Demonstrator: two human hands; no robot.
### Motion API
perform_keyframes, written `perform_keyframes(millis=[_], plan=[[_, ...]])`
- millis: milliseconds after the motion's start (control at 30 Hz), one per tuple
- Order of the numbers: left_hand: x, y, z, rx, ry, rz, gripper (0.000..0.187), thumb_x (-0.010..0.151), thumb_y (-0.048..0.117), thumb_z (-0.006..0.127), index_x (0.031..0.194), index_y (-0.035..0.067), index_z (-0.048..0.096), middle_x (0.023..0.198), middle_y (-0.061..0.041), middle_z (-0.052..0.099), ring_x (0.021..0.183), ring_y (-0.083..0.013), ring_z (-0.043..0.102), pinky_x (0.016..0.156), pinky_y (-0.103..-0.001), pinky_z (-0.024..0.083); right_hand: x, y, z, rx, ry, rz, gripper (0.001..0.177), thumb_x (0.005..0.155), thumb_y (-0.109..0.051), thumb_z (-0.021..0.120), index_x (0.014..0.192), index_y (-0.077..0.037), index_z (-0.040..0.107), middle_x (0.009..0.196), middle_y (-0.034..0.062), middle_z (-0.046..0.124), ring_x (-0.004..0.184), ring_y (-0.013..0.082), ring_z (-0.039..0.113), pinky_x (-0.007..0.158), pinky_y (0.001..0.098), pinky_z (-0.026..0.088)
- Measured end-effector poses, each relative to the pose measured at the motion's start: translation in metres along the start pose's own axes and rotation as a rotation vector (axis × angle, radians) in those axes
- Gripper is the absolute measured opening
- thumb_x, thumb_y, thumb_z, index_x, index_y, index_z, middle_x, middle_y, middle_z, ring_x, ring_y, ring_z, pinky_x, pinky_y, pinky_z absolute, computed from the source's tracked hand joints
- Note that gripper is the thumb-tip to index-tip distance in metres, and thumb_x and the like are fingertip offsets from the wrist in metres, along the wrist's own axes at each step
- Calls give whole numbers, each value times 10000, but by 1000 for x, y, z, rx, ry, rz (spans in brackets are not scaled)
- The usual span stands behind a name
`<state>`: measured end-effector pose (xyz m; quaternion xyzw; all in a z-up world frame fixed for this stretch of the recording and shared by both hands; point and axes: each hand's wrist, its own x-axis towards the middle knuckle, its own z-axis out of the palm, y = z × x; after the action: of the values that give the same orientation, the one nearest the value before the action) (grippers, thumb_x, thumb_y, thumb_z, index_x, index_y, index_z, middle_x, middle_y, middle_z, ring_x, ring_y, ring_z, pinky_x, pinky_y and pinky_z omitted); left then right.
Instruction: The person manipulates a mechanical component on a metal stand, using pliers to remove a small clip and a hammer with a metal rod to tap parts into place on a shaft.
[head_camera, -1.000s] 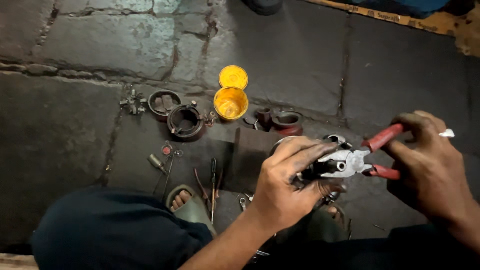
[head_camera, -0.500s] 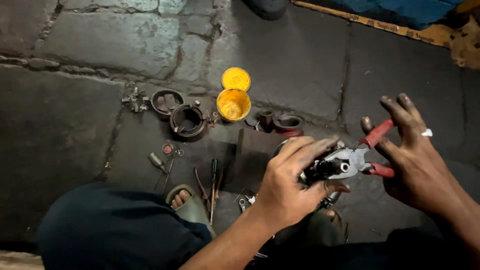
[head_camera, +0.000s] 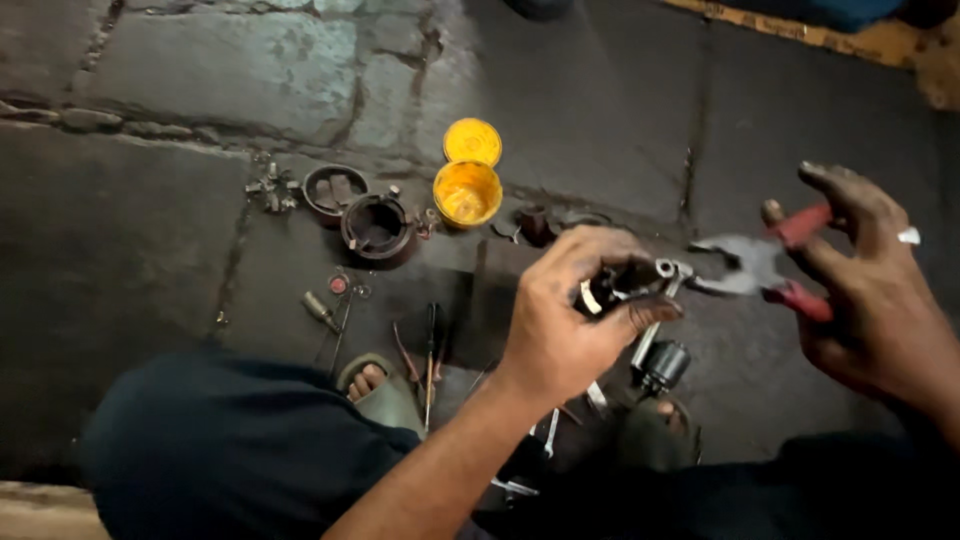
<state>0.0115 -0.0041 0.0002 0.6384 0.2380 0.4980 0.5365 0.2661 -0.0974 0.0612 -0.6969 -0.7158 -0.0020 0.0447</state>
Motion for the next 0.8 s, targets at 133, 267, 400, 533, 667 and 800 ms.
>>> perform_keyframes(millis=[133, 267, 400, 533, 667, 800], plan=[[4, -3, 2, -40, -10, 44, 343, 808, 94, 911, 1068, 24, 698, 1099, -68, 713, 1069, -181, 707, 981, -295, 568, 5, -5, -3, -38, -4, -67, 642, 727, -73, 763, 1348, -24, 611, 1583, 265, 337, 1484, 461, 330, 1153, 557, 400], [3, -1, 3, -75, -27, -33, 392, 798, 71, 911, 1115, 28, 685, 1121, -63, 699, 1032, -161, 694, 983, -303, 561, 4, -7, -3, -156, -15, -67, 598, 696, -41, 752, 1283, -51, 639, 1584, 255, 339, 1503, 470, 327, 1162, 542, 400], [1, -2, 6, -104, -15, -62, 388, 809, 51, 906, 1112, 27, 666, 1119, -46, 683, 1041, -128, 673, 962, -283, 558, 4, -7, -2, -168, -12, -80, 580, 669, -57, 770, 1230, -62, 622, 1576, 241, 330, 1511, 471, 312, 1162, 543, 417], [-3, -5, 8, -241, -37, -161, 385, 848, 24, 897, 1145, 26, 651, 1069, -24, 669, 1001, -83, 653, 963, -267, 566, 6, -8, 0, -208, -3, -110, 850, 598, -18, 747, 1431, -88, 591, 1559, 228, 313, 1481, 462, 303, 1154, 559, 431], [-5, -5, 7, -311, -42, -175, 501, 843, 51, 888, 1243, 45, 586, 1140, -9, 673, 1081, -78, 653, 991, -254, 572, 6, -10, 0, -207, -25, -89, 792, 661, -49, 795, 1423, -114, 590, 1577, 213, 287, 1495, 456, 283, 1133, 551, 432], [-5, -2, 4, -308, -76, -139, 608, 830, 57, 886, 1355, 29, 581, 1185, -30, 651, 1137, -103, 636, 1032, -268, 555, 7, -13, 1, -225, -12, -102, 796, 639, -41, 792, 1407, -110, 598, 1575, 203, 276, 1493, 453, 278, 1145, 538, 426]])
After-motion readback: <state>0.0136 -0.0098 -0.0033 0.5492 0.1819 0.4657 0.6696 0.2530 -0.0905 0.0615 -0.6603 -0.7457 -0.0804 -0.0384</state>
